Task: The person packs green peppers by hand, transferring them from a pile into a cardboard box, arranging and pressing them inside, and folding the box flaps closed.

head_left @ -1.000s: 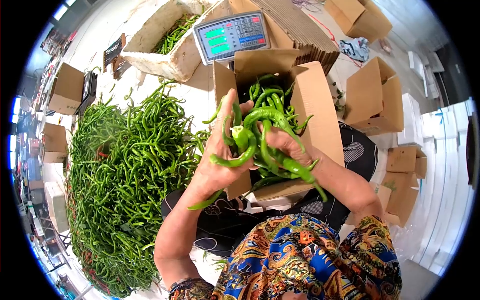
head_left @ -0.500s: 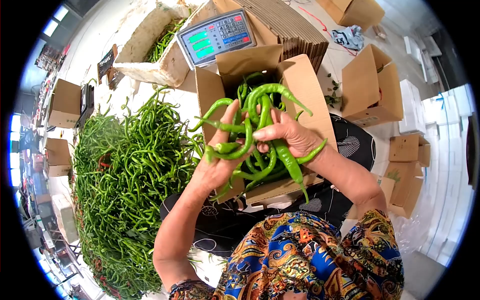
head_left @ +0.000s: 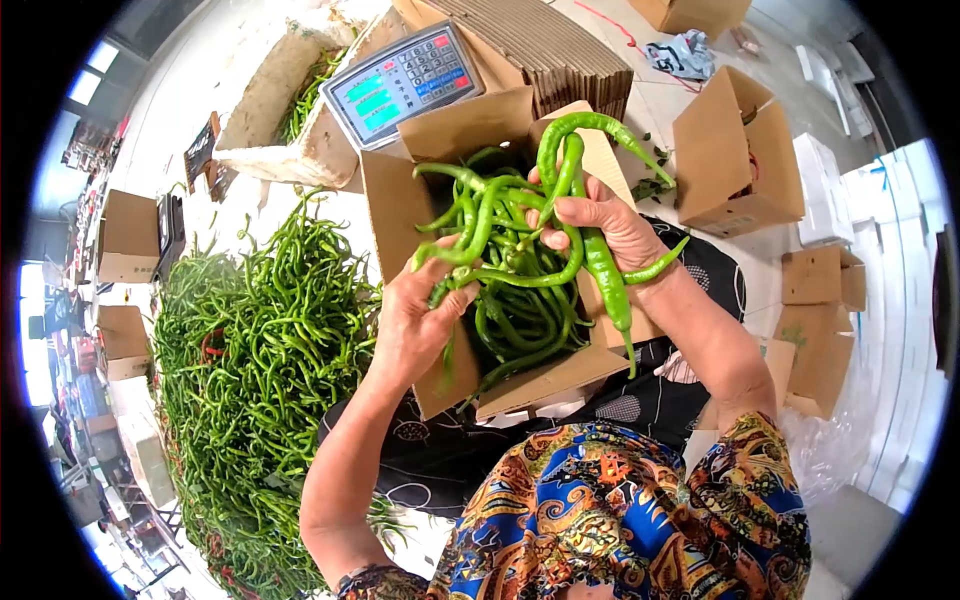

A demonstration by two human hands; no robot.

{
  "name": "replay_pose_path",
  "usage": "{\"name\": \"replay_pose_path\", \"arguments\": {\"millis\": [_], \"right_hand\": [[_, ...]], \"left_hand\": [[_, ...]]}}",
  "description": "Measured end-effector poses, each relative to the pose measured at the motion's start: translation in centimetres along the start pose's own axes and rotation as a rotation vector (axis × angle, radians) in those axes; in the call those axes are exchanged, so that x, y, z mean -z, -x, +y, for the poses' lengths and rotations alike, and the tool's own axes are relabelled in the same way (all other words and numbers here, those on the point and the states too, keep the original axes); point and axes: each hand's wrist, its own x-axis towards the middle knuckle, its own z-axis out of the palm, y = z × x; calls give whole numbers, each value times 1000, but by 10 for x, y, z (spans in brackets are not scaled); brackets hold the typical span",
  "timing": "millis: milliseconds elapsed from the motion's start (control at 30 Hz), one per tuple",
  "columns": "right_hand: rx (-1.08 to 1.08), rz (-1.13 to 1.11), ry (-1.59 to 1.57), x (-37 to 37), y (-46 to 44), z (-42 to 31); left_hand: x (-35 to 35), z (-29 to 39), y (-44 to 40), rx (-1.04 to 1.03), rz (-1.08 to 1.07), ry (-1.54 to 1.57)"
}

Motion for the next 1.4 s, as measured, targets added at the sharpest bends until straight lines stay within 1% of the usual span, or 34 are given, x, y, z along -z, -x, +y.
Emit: {"name": "replay_pose_path", "arguments": {"millis": [33,67,133,167,200,267,300,333,400,433,467,500,533,567,600,667,733,767,800,867,933,1000,1033,1067,1133,1233,1267,1333,1367,1400], "right_hand": [[24,-14,-34,5,-1,0],[1,-34,-58,14,-3,-2],[42,-26,-141,18,-2,-6],[17,-33,-170,23,-1,-9],[22,-39,-169,24,0,-11],[2,-73,-220,26,3,-14],[-6,-76,-196,27,5,-15],[-13,-77,-174,29,7,-14],[-65,-33,-140,33,10,-12],[-43,-30,-110,38,8,-7],[-24,-24,-81,42,7,-1],[-15,-13,-79,37,8,0],[-21,-6,-46,37,8,2],[-25,-1,-13,37,7,5],[-26,1,21,36,5,5],[-1,-15,28,34,2,1],[11,-17,28,32,5,0],[19,-50,81,28,5,-3],[-25,-26,81,24,6,-3],[-103,-119,47,20,9,-13],[-97,-174,81,17,14,-24],[-124,-72,218,18,20,-37],[-103,-68,222,25,18,-37],[-106,-29,138,28,19,-36],[-84,-43,63,37,17,-33],[34,-21,100,30,12,-24],[56,-6,106,29,9,-19],[22,46,71,35,7,-10],[17,23,42,43,4,-4],[14,70,69,39,6,-6]], "left_hand": [[0,3,-1,-141,24,-297],[-1,4,-2,-283,49,-594],[-5,0,0,-179,132,-473],[-8,-2,1,-129,170,-411],[-5,18,3,46,187,-324],[7,31,4,125,239,-168],[7,44,2,121,234,9],[14,49,2,200,147,90],[26,49,0,376,33,110],[37,53,-6,384,67,28],[54,55,-17,371,195,-29],[76,70,-32,409,345,-160],[111,56,-50,215,456,135],[147,43,-69,0,512,425],[153,53,-76,-46,633,509],[135,53,-79,-47,635,349],[83,54,-65,-58,230,-127],[52,62,-63,-227,129,-365],[28,67,-60,-393,24,-599],[15,55,-68,-321,-179,-742],[18,43,-73,-475,-12,-652],[32,54,-70,-418,124,-686],[38,61,-69,-392,122,-633],[42,63,-69,-309,107,-559],[41,63,-72,-206,104,-537],[24,44,-94,-207,264,-195],[21,32,-100,-165,234,-333],[15,-1,-107,-90,176,-613],[15,-32,-105,-101,19,-800],[16,-59,-103,-107,-140,-983]]}}
